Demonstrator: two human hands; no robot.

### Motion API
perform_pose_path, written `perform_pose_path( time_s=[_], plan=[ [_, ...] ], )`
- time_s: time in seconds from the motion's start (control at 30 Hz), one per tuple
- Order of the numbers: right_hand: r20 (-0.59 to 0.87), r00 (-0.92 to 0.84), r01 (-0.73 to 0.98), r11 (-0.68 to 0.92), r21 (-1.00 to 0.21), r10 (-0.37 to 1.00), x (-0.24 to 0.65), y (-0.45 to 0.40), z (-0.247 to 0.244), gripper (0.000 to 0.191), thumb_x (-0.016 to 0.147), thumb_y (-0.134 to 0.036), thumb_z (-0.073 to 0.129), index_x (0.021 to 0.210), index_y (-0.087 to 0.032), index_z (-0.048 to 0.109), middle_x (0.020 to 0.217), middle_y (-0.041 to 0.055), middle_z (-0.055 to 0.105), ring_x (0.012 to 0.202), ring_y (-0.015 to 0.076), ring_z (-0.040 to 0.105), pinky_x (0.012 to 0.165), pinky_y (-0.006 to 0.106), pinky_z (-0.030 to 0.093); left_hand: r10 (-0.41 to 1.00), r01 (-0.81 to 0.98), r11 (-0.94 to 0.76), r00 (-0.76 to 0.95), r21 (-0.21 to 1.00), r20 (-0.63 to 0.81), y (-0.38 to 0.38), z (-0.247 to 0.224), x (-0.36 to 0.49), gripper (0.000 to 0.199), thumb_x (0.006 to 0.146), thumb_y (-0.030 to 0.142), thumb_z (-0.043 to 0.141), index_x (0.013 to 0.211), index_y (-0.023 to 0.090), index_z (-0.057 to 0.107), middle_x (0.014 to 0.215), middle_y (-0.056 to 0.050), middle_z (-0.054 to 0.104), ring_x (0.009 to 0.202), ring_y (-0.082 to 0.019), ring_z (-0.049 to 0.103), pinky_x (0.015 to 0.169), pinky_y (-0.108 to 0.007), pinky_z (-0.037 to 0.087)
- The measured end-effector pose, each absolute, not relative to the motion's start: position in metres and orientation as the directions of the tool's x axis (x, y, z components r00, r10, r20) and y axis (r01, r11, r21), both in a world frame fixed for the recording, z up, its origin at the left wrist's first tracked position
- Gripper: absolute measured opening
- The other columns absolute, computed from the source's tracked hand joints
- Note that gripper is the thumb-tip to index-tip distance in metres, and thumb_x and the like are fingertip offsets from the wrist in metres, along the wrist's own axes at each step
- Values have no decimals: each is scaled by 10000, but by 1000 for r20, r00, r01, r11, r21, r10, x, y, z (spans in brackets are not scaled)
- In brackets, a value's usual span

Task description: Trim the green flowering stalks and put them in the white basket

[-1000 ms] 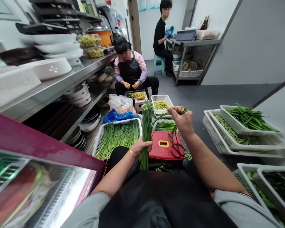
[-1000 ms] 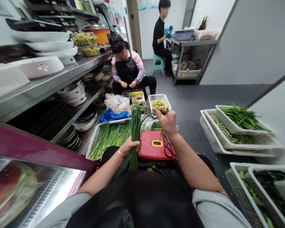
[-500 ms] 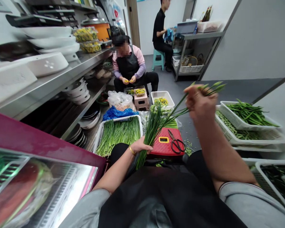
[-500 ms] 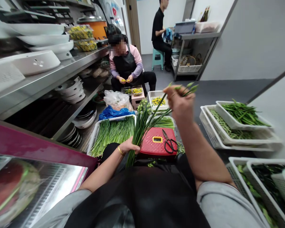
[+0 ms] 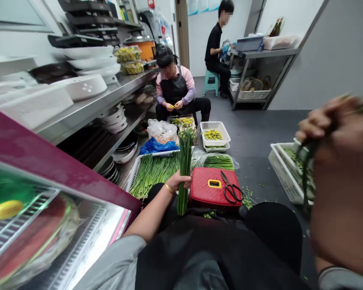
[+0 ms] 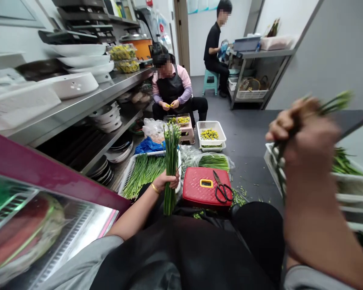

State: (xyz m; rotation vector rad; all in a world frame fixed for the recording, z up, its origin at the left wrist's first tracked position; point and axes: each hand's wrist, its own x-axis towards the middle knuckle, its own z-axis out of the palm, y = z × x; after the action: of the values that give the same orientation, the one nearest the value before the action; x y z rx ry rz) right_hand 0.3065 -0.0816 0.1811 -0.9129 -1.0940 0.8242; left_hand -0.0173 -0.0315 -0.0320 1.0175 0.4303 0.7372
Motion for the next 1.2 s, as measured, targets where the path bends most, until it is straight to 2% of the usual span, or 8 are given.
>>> perform_pose_path(
  time_s=[0.13,0.4,0.6,0.77,0.83,0.93,1.0,1.2],
  plan=[
    [104,224,-435,195,-879,969,254,-60,123,513,442,-564,842,687,-230,539,436,-130,204,333,17,104,332,211,17,716,-386,318,696,866,48,-37,-24,-13,406,588,331,809,721,163,464,418,85,448,312,-58,380,367,-194,311],
    [-54,-86,-356,-81,-931,995,191,-53,84,536,465,-511,837,798,-139,643,397,-141,238,330,6,153,335,192,58,668,-366,287,739,885,89,-47,-15,-3,424,597,374,820,794,143,524,428,74,474,322,-62,401,383,-197,334],
    [143,-13,-318,132,-939,990,209,-60,93,443,590,-554,771,715,-152,632,400,-124,216,345,12,156,353,198,87,678,-319,313,735,895,24,-52,-14,5,601,648,502,760,1053,110,553,451,79,481,319,-72,402,378,-202,319],
    [-48,-177,-86,-64,-994,983,219,-70,71,486,614,-554,746,834,-131,656,393,-117,261,350,32,187,368,205,102,718,-222,274,694,936,-45,-52,-7,9,537,583,415,805,953,110,564,425,71,499,323,-83,430,390,-207,321],
    [-21,-164,-15,-24,-1000,986,209,-69,65,465,639,-536,727,866,-137,654,403,-104,314,374,45,235,386,210,180,717,-142,268,690,953,-99,-52,-3,11,545,566,427,812,934,102,575,463,44,545,344,-85,455,395,-207,324],
    [160,-158,69,173,-983,974,198,-62,65,389,671,-536,693,702,-152,633,552,-25,516,525,86,431,529,239,377,729,-24,250,662,968,-172,-54,3,12,552,561,434,814,936,92,595,569,-26,642,412,-100,524,439,-215,376],
    [216,-143,134,235,-963,966,204,-56,71,408,661,-553,690,611,-157,607,640,8,581,627,119,502,621,263,425,742,21,236,641,971,-194,-57,5,11,544,561,433,813,930,93,602,569,-27,647,435,-108,545,462,-218,396],
    [318,237,126,295,-947,918,261,-63,95,375,730,-503,672,783,-133,702,441,-64,356,417,68,322,428,227,291,806,102,201,548,974,-224,-65,5,5,453,563,426,801,813,113,589,446,56,524,375,-66,446,420,-196,340]
  ],
)
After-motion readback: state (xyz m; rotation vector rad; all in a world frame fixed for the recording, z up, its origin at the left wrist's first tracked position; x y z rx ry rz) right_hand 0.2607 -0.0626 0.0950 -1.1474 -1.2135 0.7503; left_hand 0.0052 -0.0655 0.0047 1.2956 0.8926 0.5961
